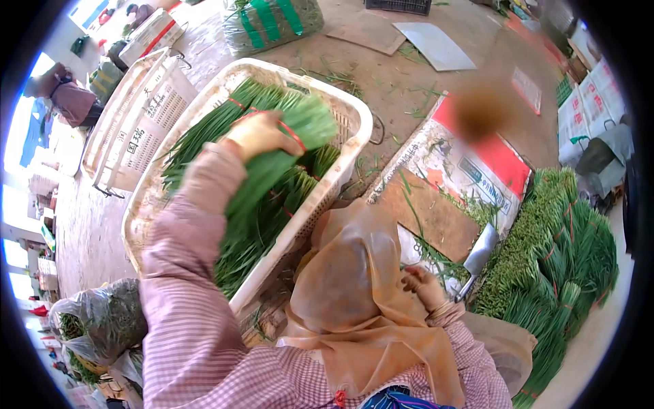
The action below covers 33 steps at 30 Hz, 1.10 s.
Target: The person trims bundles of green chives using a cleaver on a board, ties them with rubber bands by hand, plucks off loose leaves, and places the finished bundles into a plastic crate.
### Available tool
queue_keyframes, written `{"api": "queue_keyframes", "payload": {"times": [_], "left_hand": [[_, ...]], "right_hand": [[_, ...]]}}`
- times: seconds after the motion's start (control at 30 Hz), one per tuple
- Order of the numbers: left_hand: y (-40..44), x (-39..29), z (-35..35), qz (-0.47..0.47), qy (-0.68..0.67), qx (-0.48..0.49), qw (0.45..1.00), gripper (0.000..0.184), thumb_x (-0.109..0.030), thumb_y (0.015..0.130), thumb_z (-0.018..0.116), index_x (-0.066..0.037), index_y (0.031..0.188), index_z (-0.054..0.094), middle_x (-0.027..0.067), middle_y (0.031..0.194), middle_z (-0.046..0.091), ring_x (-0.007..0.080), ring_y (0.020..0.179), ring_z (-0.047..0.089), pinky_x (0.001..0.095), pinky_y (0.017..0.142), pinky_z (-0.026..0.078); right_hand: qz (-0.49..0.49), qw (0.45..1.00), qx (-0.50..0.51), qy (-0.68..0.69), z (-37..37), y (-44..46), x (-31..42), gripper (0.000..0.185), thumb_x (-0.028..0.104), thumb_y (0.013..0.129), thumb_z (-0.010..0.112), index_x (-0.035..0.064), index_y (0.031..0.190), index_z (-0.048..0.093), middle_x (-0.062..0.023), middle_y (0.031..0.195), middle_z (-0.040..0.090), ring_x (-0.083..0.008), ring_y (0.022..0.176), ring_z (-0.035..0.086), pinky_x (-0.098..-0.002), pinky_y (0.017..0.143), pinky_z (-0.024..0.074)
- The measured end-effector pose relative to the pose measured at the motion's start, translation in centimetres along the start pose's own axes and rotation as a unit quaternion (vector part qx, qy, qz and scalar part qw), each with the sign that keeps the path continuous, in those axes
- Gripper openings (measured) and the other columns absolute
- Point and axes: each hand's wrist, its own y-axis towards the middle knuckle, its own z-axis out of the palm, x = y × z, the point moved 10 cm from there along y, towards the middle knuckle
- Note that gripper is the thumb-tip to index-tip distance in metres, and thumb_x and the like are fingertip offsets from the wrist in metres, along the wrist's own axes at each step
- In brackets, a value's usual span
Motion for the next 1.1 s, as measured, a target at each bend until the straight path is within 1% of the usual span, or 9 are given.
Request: {"api": "queue_keyframes", "payload": {"times": [0.1, 0.17, 0.33, 0.53, 0.8, 0.83, 0.93, 0.97, 1.1], "left_hand": [[3.3, 0.9, 5.4, -0.058, 0.041, -0.066, 0.995, 0.076, -0.042, 0.060, 0.081, -0.002, 0.119, 0.055, 0.0212, 0.104, 0.066, 0.0327, 0.101, 0.064, 0.0397, 0.091, 0.048], [4.1, 1.1, 7.0, -0.089, 0.050, -0.095, 0.990, 0.068, -0.040, 0.060, 0.080, -0.004, 0.111, 0.054, 0.0195, 0.100, 0.067, 0.0326, 0.099, 0.065, 0.0415, 0.088, 0.050], [3.3, 2.1, 7.6, -0.106, 0.070, -0.211, 0.969, 0.083, -0.039, 0.063, 0.078, -0.006, 0.132, 0.046, 0.0196, 0.105, 0.062, 0.0356, 0.102, 0.059, 0.0471, 0.088, 0.044], [4.2, 2.4, 8.8, -0.062, 0.137, -0.358, 0.922, 0.089, -0.039, 0.061, 0.078, -0.007, 0.137, 0.044, 0.0144, 0.100, 0.057, 0.0317, 0.095, 0.055, 0.0468, 0.083, 0.040], [3.6, 1.4, 9.6, -0.070, 0.113, -0.288, 0.948, 0.098, -0.042, 0.062, 0.081, -0.008, 0.143, 0.036, 0.0142, 0.110, 0.053, 0.0311, 0.103, 0.051, 0.0463, 0.088, 0.037], [2.9, 1.2, 9.4, -0.066, 0.076, -0.237, 0.966, 0.098, -0.043, 0.065, 0.080, -0.007, 0.144, 0.035, 0.0161, 0.121, 0.051, 0.0324, 0.110, 0.048, 0.0485, 0.094, 0.035], [1.1, 0.7, 8.9, -0.002, 0.120, -0.308, 0.944, 0.097, -0.043, 0.066, 0.080, -0.007, 0.144, 0.034, 0.0183, 0.132, 0.047, 0.0330, 0.116, 0.046, 0.0500, 0.099, 0.033], [1.0, 1.1, 9.5, -0.001, 0.094, -0.283, 0.954, 0.094, -0.043, 0.069, 0.078, -0.009, 0.145, 0.034, 0.0196, 0.142, 0.040, 0.0348, 0.126, 0.041, 0.0548, 0.106, 0.026], [-0.2, 2.9, 10.6, 0.002, 0.097, -0.313, 0.945, 0.090, -0.046, 0.076, 0.071, -0.012, 0.148, 0.030, 0.0180, 0.151, 0.030, 0.0383, 0.140, 0.026, 0.0671, 0.109, 0.012]], "right_hand": [[-0.050, 0.998, 0.017, -0.038, 0.6, 0.4, -2.8, 0.037, 0.019, 0.092, 0.063, -0.0015, 0.122, 0.055, -0.0037, 0.093, 0.066, -0.0106, 0.077, 0.059, -0.0223, 0.071, 0.0462], [-0.017, 0.999, -0.003, -0.043, -0.4, 0.2, -4.5, 0.038, 0.015, 0.090, 0.063, -0.0041, 0.122, 0.055, -0.0060, 0.092, 0.065, -0.0123, 0.076, 0.059, -0.0244, 0.069, 0.0475], [0.053, 0.995, -0.024, -0.085, -1.0, 0.8, -4.3, 0.038, 0.007, 0.088, 0.061, -0.0072, 0.123, 0.054, -0.0078, 0.088, 0.064, -0.0140, 0.075, 0.059, -0.0254, 0.066, 0.0480], [0.015, 0.993, 0.037, -0.111, 0.8, 1.3, -2.1, 0.026, 0.005, 0.089, 0.058, 0.0002, 0.115, 0.058, -0.0040, 0.080, 0.060, -0.0073, 0.065, 0.052, -0.0213, 0.059, 0.0414], [0.052, 0.971, -0.005, -0.234, -0.1, 1.8, -3.5, 0.031, 0.012, 0.088, 0.059, 0.0037, 0.118, 0.059, -0.0097, 0.086, 0.065, -0.0164, 0.077, 0.061, -0.0280, 0.067, 0.0468], [0.054, 0.971, -0.004, -0.235, 0.0, 1.7, -3.5, 0.031, 0.013, 0.088, 0.059, 0.0039, 0.118, 0.059, -0.0100, 0.087, 0.065, -0.0170, 0.078, 0.061, -0.0285, 0.068, 0.0469], [0.061, 0.969, -0.004, -0.239, 0.0, 1.6, -3.6, 0.033, 0.017, 0.088, 0.060, 0.0045, 0.119, 0.059, -0.0112, 0.089, 0.066, -0.0190, 0.081, 0.062, -0.0301, 0.071, 0.0473], [0.065, 0.968, -0.005, -0.242, 0.0, 1.6, -3.7, 0.034, 0.018, 0.088, 0.060, 0.0047, 0.119, 0.059, -0.0115, 0.090, 0.066, -0.0196, 0.082, 0.062, -0.0306, 0.072, 0.0475], [0.080, 0.965, -0.003, -0.249, 0.4, 1.6, -3.9, 0.037, 0.022, 0.088, 0.060, 0.0054, 0.121, 0.059, -0.0130, 0.094, 0.066, -0.0223, 0.086, 0.062, -0.0327, 0.075, 0.0480]]}}
